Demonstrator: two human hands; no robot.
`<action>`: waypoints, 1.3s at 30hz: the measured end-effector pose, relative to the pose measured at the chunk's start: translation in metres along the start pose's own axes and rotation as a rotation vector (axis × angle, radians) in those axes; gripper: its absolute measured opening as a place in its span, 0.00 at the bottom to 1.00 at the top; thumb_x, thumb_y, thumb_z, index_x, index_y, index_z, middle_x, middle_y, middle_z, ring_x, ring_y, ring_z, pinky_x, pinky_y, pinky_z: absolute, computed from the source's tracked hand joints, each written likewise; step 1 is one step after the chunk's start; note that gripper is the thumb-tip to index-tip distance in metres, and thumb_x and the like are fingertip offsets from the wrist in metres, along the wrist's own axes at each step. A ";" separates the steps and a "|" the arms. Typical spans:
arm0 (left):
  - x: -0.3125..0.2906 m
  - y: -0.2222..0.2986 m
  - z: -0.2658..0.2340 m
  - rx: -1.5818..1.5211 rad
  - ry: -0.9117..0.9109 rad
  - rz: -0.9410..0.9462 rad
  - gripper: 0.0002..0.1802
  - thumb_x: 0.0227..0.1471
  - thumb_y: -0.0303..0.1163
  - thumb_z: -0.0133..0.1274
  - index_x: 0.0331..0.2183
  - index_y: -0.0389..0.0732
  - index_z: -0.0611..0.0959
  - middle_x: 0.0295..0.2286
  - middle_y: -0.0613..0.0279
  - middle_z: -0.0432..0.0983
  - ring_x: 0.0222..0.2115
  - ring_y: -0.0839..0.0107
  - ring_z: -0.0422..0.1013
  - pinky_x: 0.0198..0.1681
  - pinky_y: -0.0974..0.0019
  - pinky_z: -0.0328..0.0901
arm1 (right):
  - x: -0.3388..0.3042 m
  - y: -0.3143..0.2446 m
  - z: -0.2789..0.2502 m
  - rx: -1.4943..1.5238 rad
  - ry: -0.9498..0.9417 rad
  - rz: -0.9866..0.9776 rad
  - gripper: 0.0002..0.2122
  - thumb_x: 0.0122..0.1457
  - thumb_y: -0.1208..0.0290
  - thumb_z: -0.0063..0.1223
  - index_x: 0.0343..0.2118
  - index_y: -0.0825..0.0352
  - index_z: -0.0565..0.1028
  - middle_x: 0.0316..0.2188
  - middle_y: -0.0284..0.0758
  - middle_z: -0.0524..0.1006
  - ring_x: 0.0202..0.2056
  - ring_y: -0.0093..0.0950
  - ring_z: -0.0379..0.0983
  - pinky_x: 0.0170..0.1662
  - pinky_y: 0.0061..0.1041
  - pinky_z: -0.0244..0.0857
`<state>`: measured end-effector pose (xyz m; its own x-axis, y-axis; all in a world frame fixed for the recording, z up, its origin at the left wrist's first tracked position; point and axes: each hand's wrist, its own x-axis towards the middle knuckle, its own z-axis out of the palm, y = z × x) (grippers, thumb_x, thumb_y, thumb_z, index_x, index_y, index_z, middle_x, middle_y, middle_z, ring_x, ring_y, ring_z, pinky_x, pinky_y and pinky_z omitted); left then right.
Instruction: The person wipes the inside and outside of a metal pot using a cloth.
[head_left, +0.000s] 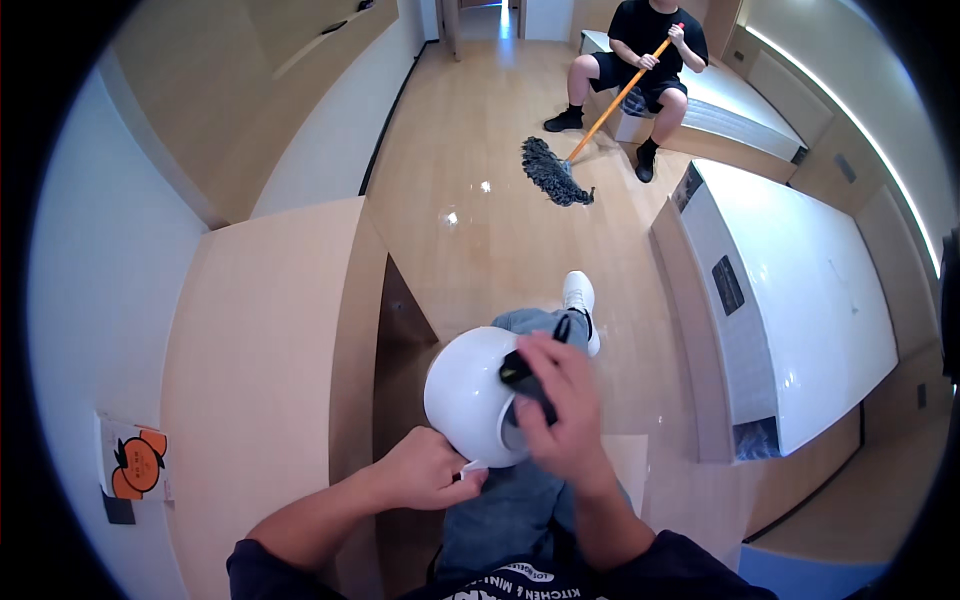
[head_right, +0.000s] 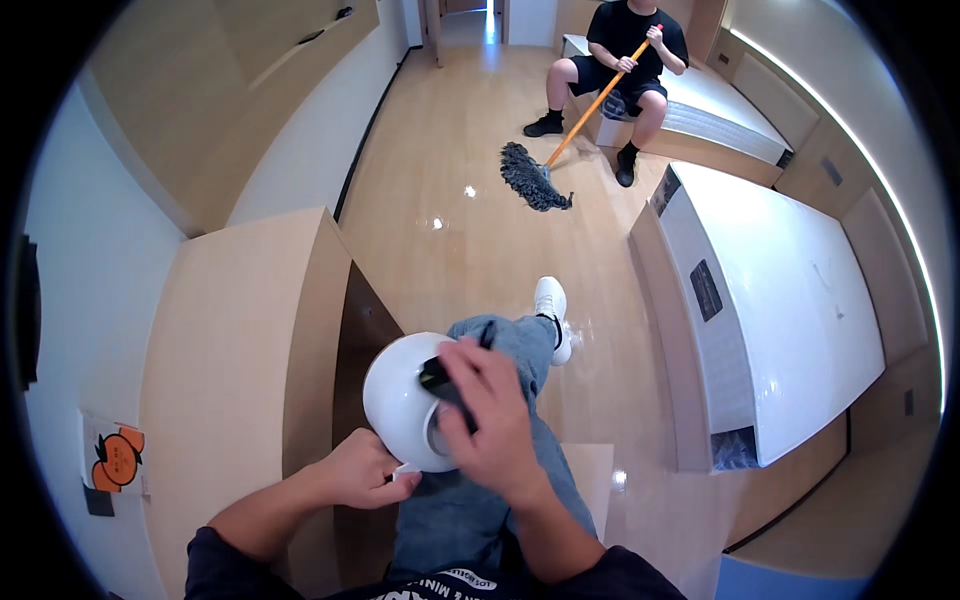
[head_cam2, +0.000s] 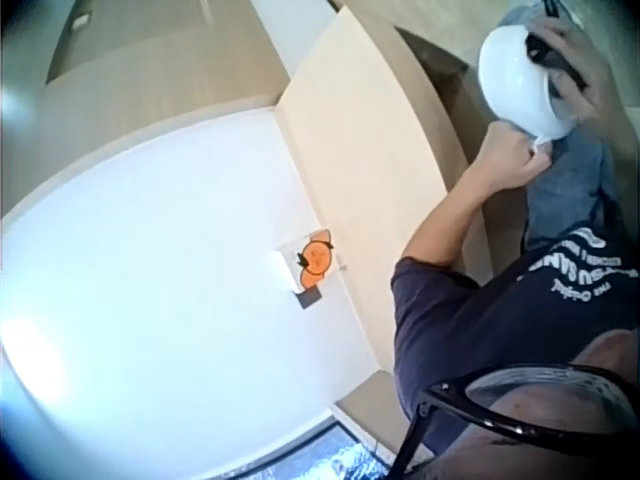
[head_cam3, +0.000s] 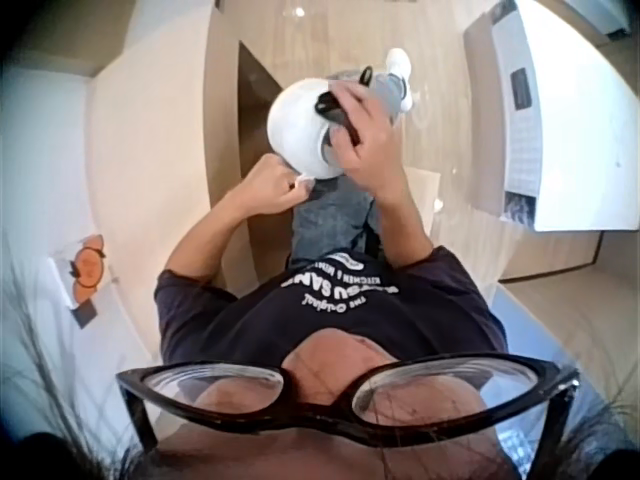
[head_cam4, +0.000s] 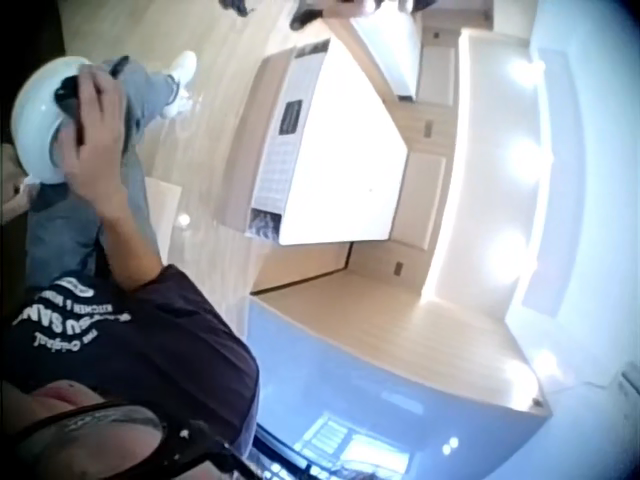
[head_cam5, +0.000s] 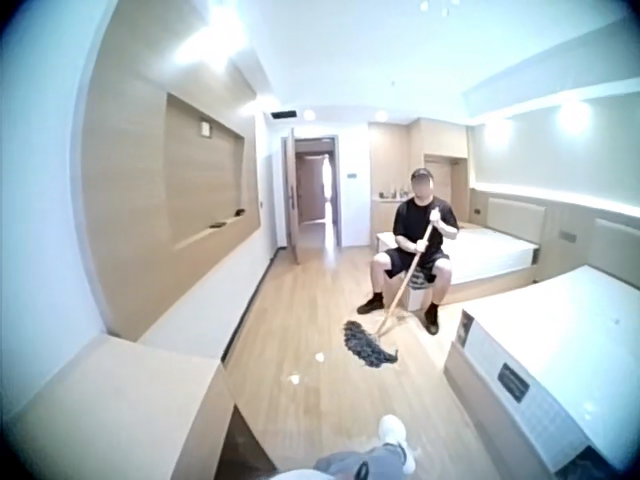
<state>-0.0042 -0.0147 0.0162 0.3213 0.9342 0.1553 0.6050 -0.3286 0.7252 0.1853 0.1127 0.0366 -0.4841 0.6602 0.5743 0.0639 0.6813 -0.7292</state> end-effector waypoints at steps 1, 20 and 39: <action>-0.002 0.001 -0.002 0.001 -0.004 -0.009 0.15 0.56 0.40 0.54 0.25 0.40 0.84 0.24 0.53 0.79 0.25 0.50 0.76 0.30 0.53 0.71 | 0.002 -0.005 0.004 -0.023 -0.039 -0.078 0.25 0.51 0.81 0.54 0.56 0.74 0.75 0.53 0.46 0.74 0.55 0.46 0.71 0.62 0.38 0.63; -0.002 -0.011 -0.004 0.052 -0.067 -0.009 0.16 0.56 0.40 0.54 0.23 0.41 0.84 0.22 0.54 0.80 0.23 0.51 0.77 0.28 0.55 0.72 | -0.007 0.024 -0.002 0.063 0.041 0.140 0.25 0.54 0.82 0.53 0.58 0.72 0.73 0.53 0.46 0.74 0.54 0.44 0.71 0.61 0.36 0.64; -0.004 -0.008 -0.002 0.152 -0.048 -0.037 0.15 0.53 0.40 0.56 0.21 0.41 0.84 0.20 0.54 0.79 0.23 0.52 0.77 0.27 0.55 0.72 | -0.011 0.034 0.004 0.153 0.032 0.224 0.25 0.54 0.82 0.51 0.58 0.74 0.73 0.54 0.48 0.73 0.56 0.45 0.70 0.62 0.37 0.62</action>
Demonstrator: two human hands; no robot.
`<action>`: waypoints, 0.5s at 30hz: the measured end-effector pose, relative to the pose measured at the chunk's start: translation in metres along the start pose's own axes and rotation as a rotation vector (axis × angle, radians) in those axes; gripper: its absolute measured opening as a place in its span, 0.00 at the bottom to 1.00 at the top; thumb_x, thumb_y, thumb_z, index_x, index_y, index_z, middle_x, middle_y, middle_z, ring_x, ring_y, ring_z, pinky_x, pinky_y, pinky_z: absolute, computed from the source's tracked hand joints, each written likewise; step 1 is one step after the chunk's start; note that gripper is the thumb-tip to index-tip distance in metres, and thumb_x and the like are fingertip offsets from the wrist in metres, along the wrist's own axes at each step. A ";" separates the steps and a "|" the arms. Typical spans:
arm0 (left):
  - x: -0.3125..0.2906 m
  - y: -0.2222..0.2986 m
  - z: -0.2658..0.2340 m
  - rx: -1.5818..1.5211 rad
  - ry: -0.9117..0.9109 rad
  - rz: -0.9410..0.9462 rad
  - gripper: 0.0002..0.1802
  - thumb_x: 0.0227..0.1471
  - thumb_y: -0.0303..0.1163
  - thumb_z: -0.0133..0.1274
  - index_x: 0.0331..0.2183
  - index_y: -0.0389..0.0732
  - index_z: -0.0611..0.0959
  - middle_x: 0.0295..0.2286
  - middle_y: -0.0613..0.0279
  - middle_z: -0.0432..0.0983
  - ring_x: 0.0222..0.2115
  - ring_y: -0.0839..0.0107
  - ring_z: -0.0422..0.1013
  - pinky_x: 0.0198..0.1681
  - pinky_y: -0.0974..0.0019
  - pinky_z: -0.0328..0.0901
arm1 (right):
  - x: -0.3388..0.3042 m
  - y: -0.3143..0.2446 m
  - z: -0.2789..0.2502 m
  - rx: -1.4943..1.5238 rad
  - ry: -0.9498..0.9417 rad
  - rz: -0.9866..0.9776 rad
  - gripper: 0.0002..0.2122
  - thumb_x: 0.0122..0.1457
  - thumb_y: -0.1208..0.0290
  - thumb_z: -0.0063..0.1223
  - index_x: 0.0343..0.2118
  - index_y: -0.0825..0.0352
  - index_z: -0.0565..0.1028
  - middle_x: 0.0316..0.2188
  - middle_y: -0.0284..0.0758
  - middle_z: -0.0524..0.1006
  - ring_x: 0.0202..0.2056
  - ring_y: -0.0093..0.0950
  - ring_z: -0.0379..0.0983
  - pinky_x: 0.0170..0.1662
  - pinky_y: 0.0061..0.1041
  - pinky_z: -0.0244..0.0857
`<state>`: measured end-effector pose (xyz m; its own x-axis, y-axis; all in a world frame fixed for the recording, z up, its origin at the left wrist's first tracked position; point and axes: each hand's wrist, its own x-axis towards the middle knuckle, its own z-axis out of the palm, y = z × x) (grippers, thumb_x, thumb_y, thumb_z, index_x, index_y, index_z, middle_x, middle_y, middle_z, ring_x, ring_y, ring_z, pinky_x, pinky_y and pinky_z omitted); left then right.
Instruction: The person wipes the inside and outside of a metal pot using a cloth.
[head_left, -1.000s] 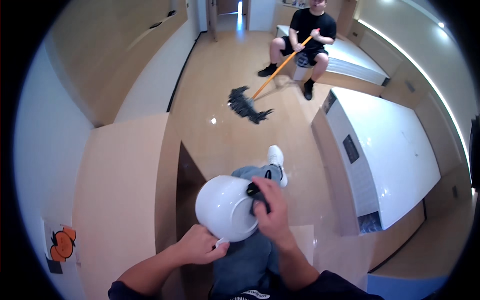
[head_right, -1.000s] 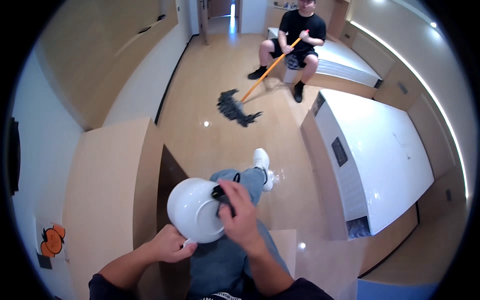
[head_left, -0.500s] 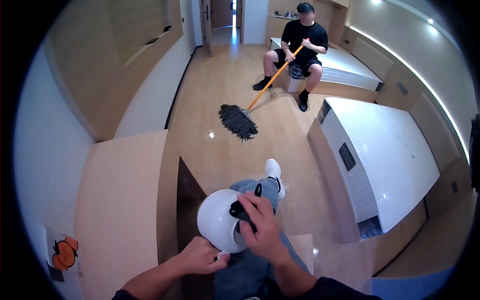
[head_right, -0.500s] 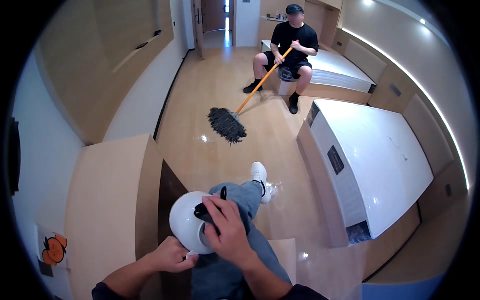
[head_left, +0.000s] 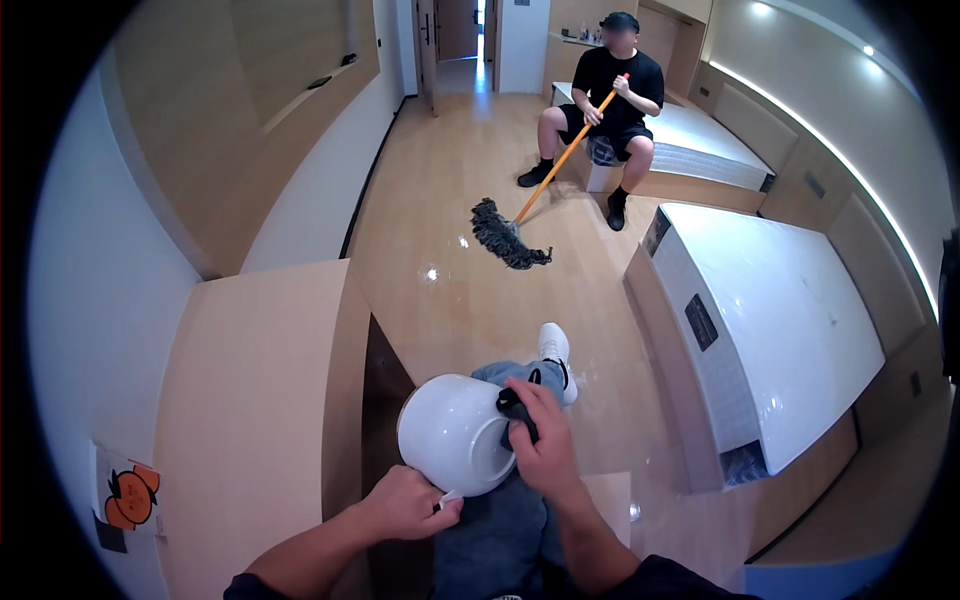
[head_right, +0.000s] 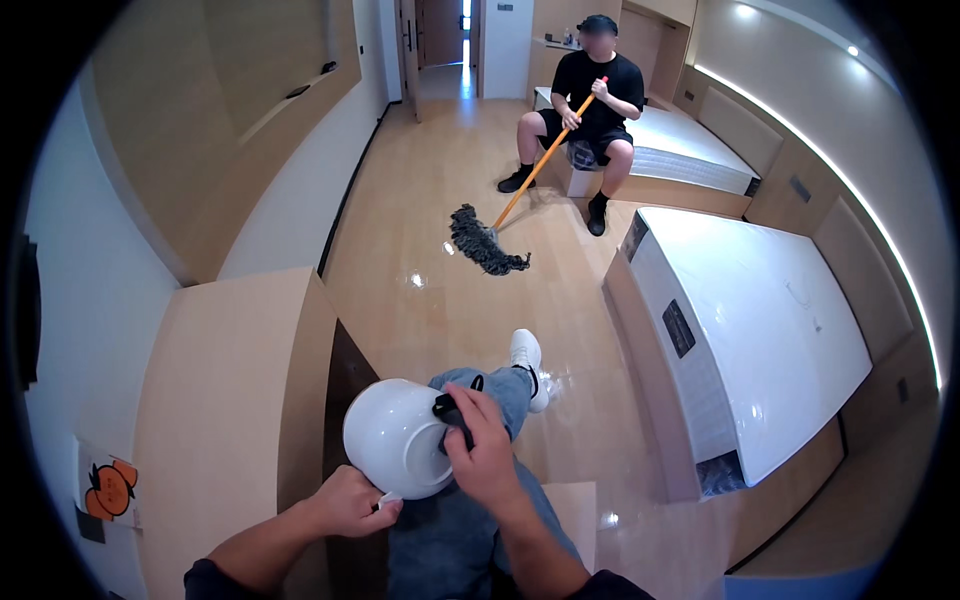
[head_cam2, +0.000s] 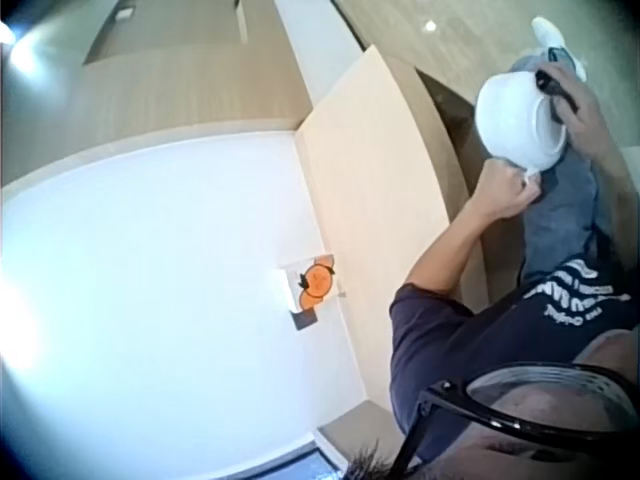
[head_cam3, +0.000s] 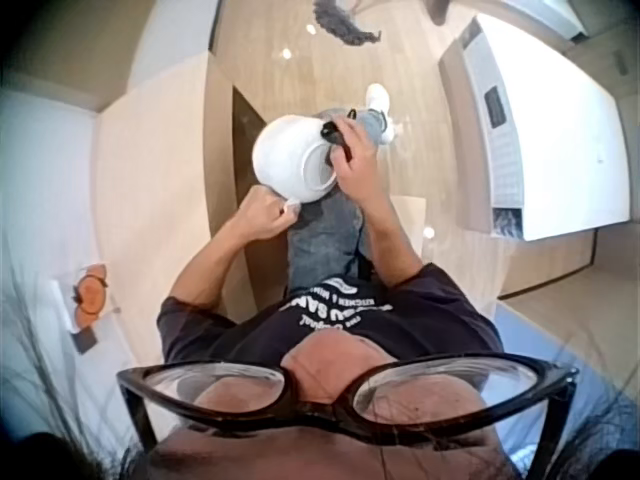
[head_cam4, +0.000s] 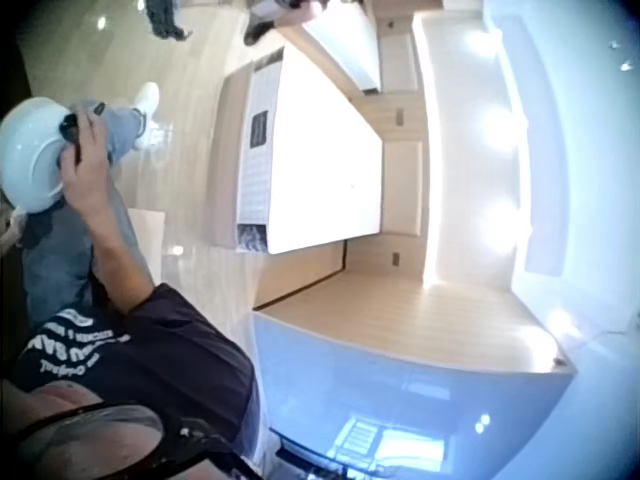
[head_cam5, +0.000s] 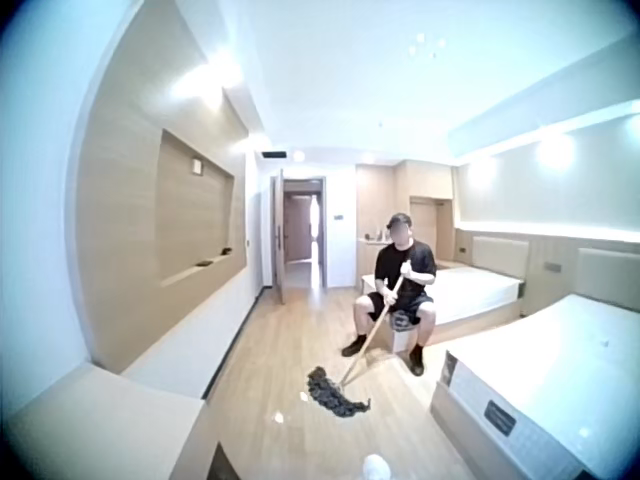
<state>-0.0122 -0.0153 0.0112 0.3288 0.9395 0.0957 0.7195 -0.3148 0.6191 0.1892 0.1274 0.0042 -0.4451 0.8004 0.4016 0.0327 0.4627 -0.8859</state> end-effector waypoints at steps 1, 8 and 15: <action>0.001 0.000 0.002 -0.013 0.041 0.034 0.15 0.53 0.40 0.56 0.21 0.41 0.84 0.20 0.54 0.79 0.23 0.52 0.77 0.27 0.55 0.72 | -0.003 -0.010 0.003 -0.057 0.028 -0.066 0.25 0.54 0.82 0.51 0.58 0.74 0.73 0.54 0.48 0.73 0.56 0.45 0.71 0.61 0.36 0.63; -0.003 -0.006 0.008 -0.068 0.085 0.034 0.17 0.55 0.42 0.55 0.20 0.41 0.83 0.19 0.53 0.78 0.23 0.50 0.77 0.29 0.53 0.72 | 0.002 -0.001 0.000 -0.063 0.026 -0.123 0.24 0.56 0.82 0.48 0.58 0.73 0.73 0.54 0.48 0.74 0.54 0.46 0.72 0.61 0.35 0.64; 0.004 -0.010 -0.001 -0.257 0.021 -0.066 0.23 0.61 0.39 0.51 0.17 0.38 0.78 0.16 0.52 0.73 0.21 0.50 0.74 0.28 0.55 0.68 | 0.002 0.013 -0.006 0.036 0.028 0.035 0.21 0.59 0.82 0.47 0.57 0.72 0.73 0.53 0.45 0.75 0.54 0.39 0.73 0.61 0.29 0.63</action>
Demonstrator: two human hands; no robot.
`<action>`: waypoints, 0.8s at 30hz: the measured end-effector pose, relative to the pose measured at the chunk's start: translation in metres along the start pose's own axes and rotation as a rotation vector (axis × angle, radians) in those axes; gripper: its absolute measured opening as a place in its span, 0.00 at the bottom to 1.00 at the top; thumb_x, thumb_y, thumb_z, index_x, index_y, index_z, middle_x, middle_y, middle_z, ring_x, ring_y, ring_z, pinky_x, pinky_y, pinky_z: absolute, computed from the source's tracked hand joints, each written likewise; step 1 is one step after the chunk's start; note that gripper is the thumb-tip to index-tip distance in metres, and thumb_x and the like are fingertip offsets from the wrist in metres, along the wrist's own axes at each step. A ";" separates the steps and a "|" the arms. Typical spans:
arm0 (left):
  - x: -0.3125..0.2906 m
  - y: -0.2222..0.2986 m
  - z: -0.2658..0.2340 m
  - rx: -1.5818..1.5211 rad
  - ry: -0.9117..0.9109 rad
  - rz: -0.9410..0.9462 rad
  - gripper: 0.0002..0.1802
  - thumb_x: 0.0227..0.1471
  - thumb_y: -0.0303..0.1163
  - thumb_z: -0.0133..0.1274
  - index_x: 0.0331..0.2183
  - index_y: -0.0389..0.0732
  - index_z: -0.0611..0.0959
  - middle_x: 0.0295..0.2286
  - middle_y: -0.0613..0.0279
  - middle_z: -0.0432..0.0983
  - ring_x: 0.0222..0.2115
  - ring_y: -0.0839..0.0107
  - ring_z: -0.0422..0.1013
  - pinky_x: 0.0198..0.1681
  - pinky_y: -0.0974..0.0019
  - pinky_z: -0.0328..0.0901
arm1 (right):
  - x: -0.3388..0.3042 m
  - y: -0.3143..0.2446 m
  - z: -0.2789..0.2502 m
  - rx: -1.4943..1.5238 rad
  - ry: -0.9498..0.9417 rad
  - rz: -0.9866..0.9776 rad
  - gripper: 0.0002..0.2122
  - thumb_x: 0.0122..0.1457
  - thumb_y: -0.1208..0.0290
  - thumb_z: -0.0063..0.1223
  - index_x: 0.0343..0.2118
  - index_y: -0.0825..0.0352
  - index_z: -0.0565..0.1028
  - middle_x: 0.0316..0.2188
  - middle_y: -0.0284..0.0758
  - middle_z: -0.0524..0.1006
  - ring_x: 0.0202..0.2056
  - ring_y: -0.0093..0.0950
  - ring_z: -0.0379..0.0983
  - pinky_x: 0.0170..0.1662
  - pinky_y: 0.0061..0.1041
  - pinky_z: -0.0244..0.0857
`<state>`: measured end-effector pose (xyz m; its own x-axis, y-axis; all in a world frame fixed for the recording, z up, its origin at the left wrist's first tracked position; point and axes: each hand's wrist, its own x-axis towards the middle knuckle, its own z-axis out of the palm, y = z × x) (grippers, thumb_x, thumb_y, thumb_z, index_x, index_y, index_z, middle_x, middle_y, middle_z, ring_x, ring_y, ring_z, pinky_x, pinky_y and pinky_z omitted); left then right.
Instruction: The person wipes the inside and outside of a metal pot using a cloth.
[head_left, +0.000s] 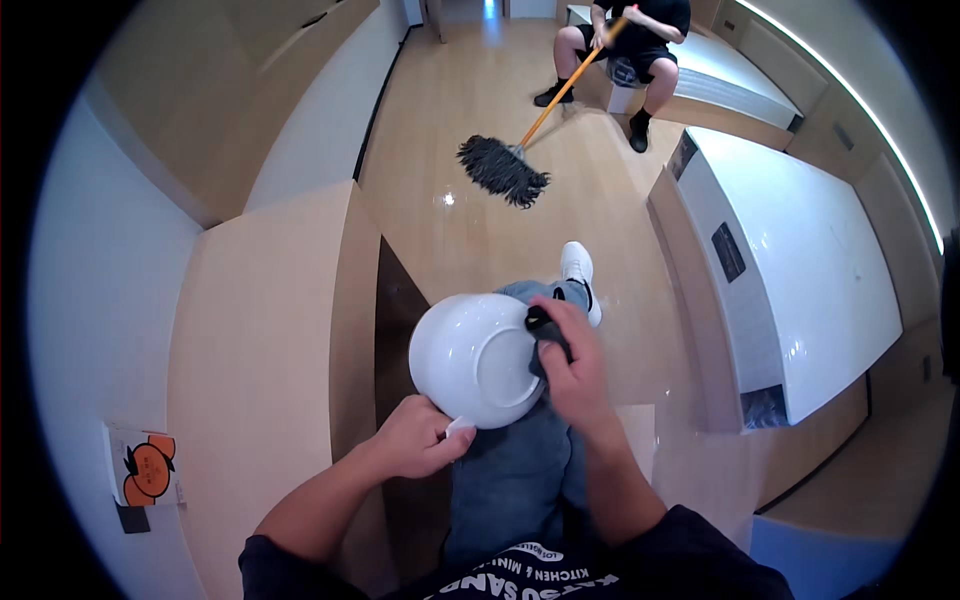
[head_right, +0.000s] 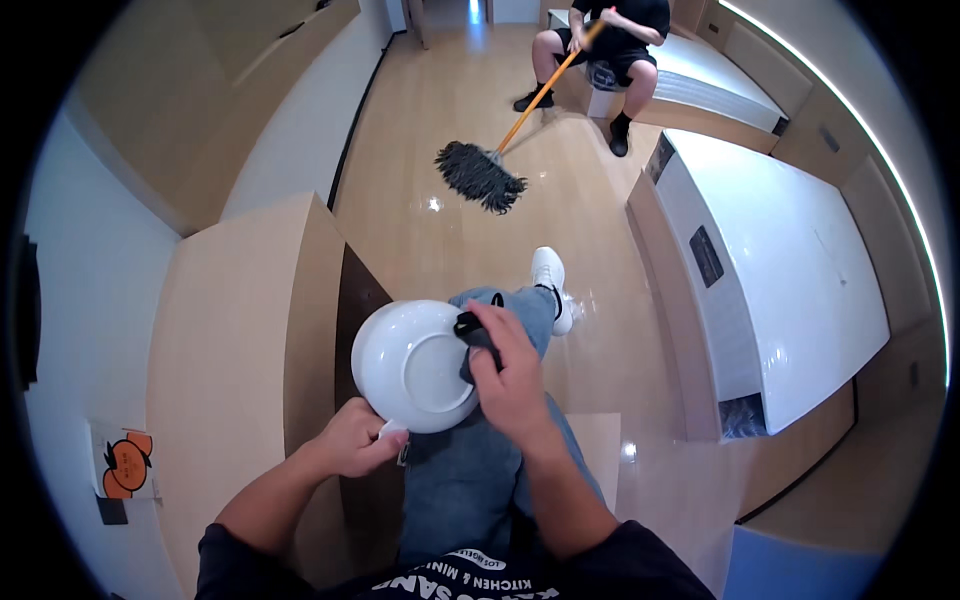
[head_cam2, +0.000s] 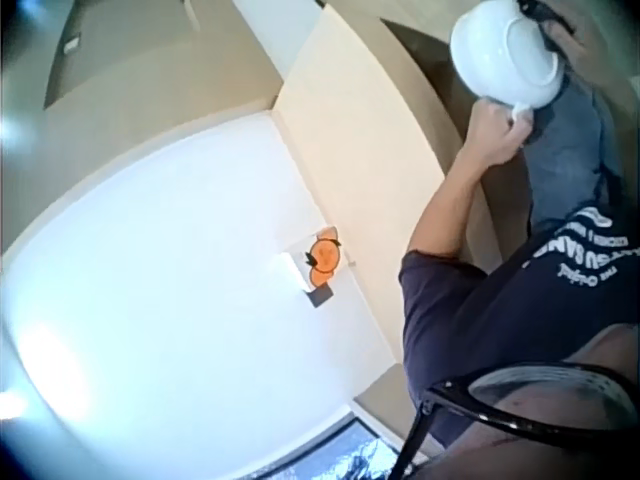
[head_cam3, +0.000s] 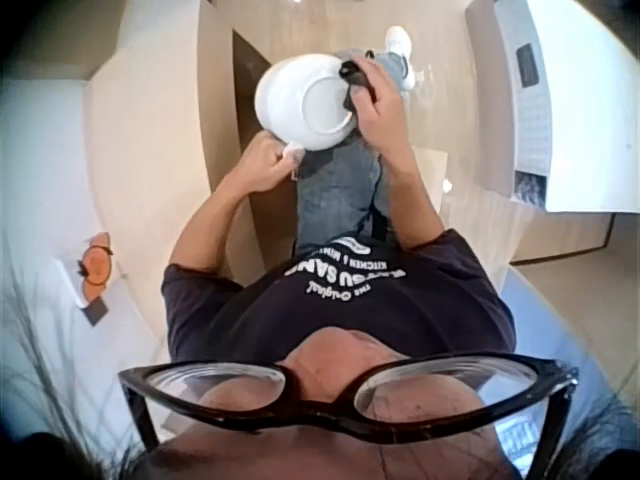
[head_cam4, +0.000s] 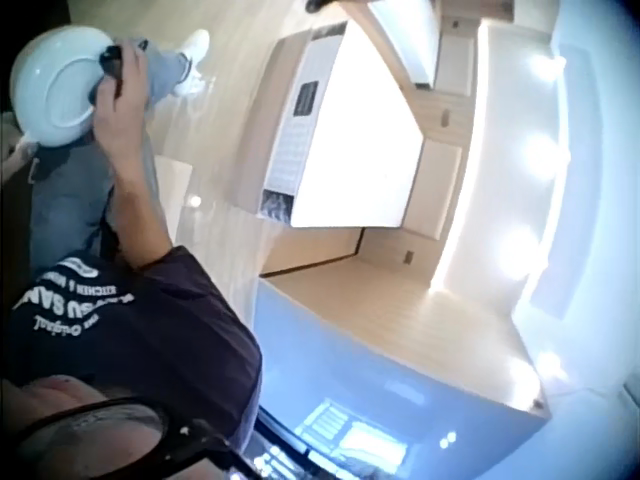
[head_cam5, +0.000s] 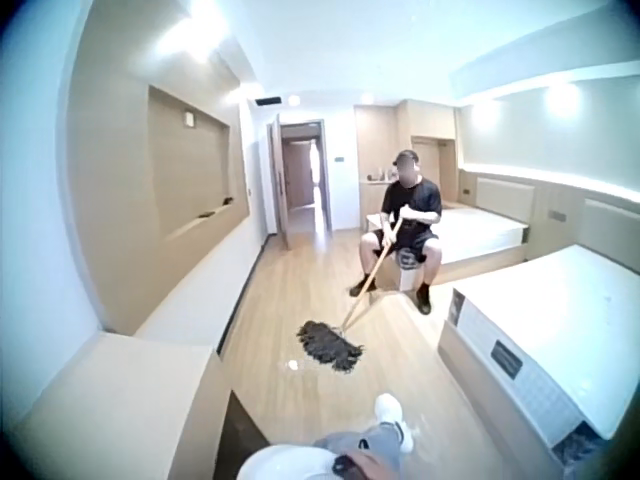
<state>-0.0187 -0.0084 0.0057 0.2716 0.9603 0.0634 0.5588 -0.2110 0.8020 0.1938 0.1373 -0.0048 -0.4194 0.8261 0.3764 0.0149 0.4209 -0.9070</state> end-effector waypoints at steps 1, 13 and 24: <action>-0.003 0.000 0.000 0.000 -0.011 -0.017 0.23 0.61 0.39 0.51 0.17 0.38 0.78 0.16 0.52 0.73 0.21 0.50 0.74 0.28 0.55 0.68 | -0.003 0.006 -0.001 0.036 0.007 0.034 0.21 0.59 0.83 0.47 0.56 0.72 0.73 0.52 0.44 0.76 0.54 0.37 0.74 0.61 0.28 0.63; 0.000 0.000 -0.004 -0.073 -0.056 -0.043 0.20 0.59 0.35 0.51 0.18 0.35 0.77 0.20 0.50 0.74 0.23 0.52 0.74 0.31 0.55 0.68 | -0.004 0.002 0.001 0.185 0.121 0.090 0.19 0.67 0.77 0.48 0.60 0.69 0.69 0.56 0.38 0.72 0.58 0.30 0.67 0.64 0.28 0.58; 0.002 0.001 -0.006 -0.089 -0.020 -0.029 0.20 0.59 0.36 0.52 0.18 0.38 0.79 0.19 0.52 0.75 0.23 0.50 0.74 0.30 0.54 0.68 | 0.001 0.015 -0.013 0.303 -0.200 0.149 0.34 0.58 0.74 0.57 0.68 0.70 0.60 0.60 0.41 0.65 0.62 0.35 0.61 0.68 0.31 0.48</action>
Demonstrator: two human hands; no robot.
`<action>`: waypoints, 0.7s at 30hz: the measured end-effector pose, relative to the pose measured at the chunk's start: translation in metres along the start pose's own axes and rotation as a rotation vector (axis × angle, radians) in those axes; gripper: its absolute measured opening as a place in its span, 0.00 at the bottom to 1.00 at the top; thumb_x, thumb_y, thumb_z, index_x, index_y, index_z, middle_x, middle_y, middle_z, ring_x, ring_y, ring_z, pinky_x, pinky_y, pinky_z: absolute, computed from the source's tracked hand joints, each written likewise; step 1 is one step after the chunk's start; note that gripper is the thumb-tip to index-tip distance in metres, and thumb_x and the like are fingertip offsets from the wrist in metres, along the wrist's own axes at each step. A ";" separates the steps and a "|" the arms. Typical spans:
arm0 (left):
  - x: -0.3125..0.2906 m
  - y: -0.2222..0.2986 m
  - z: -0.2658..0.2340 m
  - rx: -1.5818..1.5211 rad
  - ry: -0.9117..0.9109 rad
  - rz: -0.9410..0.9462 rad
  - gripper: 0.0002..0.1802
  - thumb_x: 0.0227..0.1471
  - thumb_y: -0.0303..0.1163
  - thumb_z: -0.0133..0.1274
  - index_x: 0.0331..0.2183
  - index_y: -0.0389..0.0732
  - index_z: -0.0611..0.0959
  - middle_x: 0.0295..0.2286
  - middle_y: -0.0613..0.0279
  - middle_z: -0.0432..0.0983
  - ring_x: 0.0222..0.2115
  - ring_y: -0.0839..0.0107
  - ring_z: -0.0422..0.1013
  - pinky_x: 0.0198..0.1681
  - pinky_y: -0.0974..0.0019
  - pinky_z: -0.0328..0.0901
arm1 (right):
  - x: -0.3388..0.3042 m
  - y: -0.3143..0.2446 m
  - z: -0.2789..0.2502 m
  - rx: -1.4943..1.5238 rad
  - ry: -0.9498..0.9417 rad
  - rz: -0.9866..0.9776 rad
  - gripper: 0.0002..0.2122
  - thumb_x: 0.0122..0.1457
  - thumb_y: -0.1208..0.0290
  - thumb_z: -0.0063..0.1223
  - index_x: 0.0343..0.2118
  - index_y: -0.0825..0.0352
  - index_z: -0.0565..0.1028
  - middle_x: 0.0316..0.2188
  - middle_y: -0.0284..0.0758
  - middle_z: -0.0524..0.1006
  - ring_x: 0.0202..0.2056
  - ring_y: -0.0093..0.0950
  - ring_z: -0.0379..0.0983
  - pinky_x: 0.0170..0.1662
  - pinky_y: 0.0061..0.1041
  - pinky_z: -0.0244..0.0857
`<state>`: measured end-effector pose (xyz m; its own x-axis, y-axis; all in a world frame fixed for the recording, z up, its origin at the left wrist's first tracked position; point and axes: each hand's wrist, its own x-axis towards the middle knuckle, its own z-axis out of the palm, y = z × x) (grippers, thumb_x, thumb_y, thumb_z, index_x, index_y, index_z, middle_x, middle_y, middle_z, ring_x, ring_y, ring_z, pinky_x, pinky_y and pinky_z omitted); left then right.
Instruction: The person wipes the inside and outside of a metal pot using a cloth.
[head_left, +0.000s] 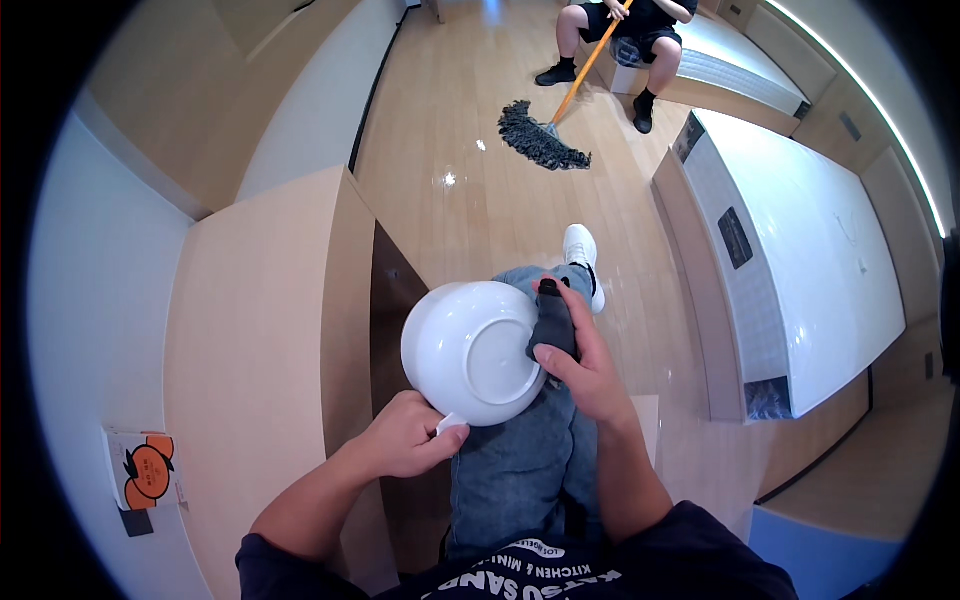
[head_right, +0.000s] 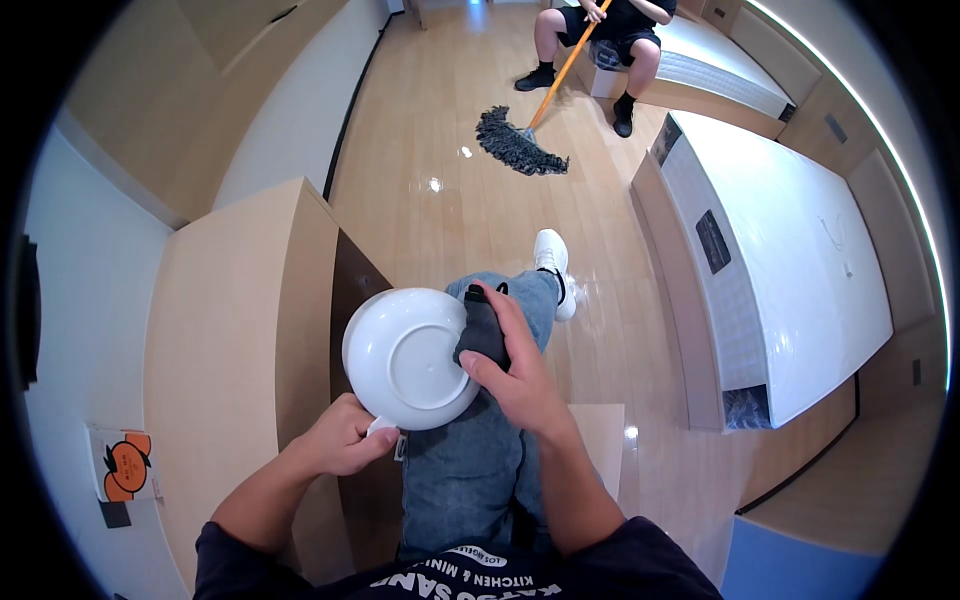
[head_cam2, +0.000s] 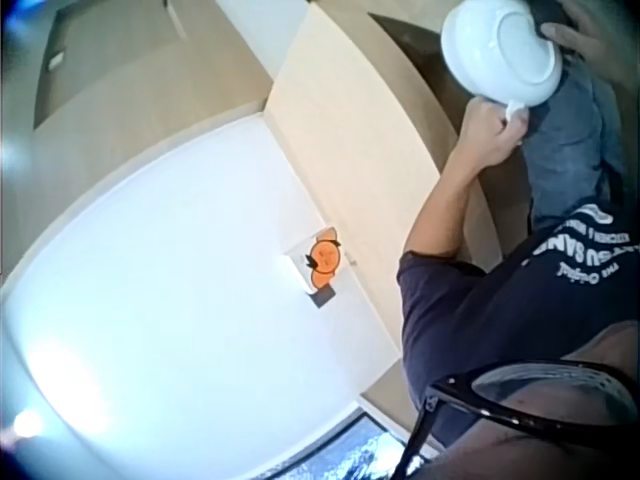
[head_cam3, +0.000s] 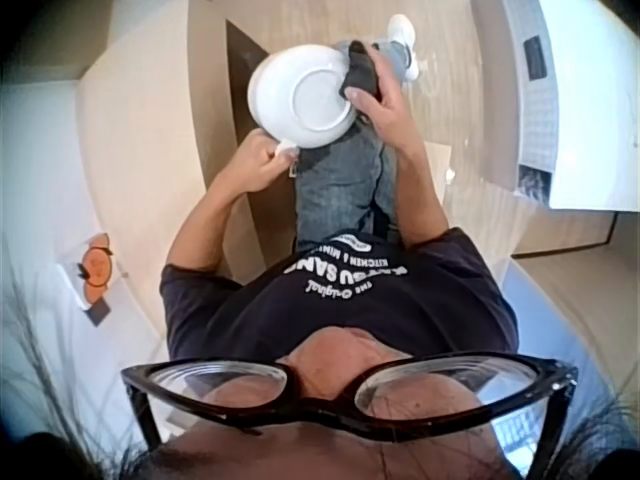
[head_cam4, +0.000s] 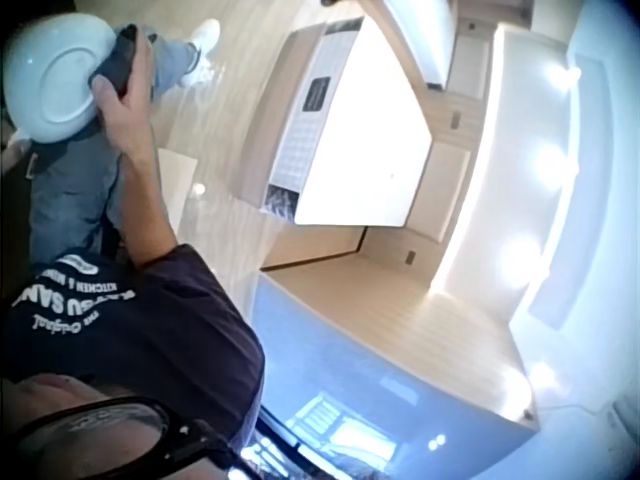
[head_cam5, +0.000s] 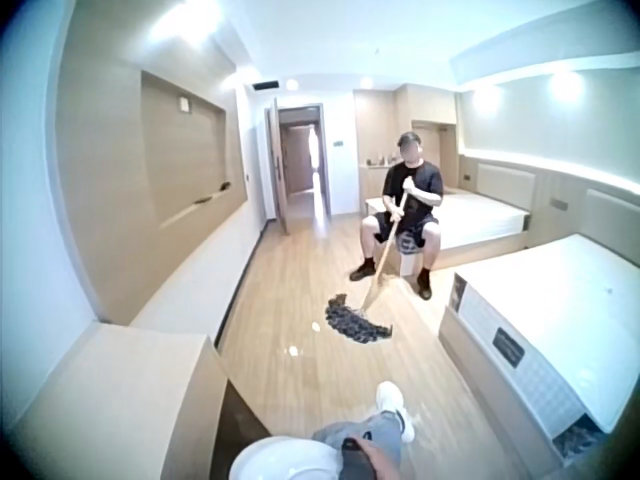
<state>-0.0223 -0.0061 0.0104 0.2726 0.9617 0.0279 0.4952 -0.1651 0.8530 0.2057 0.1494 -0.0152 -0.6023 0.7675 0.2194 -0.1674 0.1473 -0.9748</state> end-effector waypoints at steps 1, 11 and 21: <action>0.000 0.000 0.000 -0.002 0.000 -0.003 0.20 0.59 0.36 0.52 0.18 0.38 0.79 0.19 0.52 0.75 0.23 0.50 0.74 0.30 0.54 0.68 | 0.000 0.000 0.001 0.011 0.007 0.018 0.34 0.58 0.75 0.56 0.68 0.70 0.60 0.59 0.41 0.66 0.62 0.34 0.61 0.68 0.30 0.49; 0.001 0.009 0.003 0.050 -0.053 0.008 0.16 0.57 0.34 0.52 0.20 0.37 0.78 0.24 0.51 0.77 0.27 0.50 0.75 0.34 0.55 0.70 | 0.012 -0.012 0.006 -0.113 0.064 -0.081 0.28 0.59 0.77 0.54 0.64 0.71 0.65 0.59 0.42 0.68 0.61 0.36 0.64 0.67 0.31 0.53; 0.001 0.010 0.001 0.133 -0.036 0.047 0.14 0.53 0.34 0.54 0.20 0.38 0.80 0.24 0.51 0.78 0.26 0.50 0.76 0.32 0.56 0.70 | 0.010 -0.018 -0.003 -0.189 -0.040 -0.069 0.28 0.55 0.78 0.51 0.62 0.70 0.67 0.59 0.42 0.68 0.61 0.37 0.64 0.67 0.32 0.54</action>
<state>-0.0163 -0.0065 0.0189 0.3263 0.9442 0.0449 0.5858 -0.2393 0.7744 0.2052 0.1559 0.0041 -0.6259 0.7266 0.2833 -0.0615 0.3161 -0.9467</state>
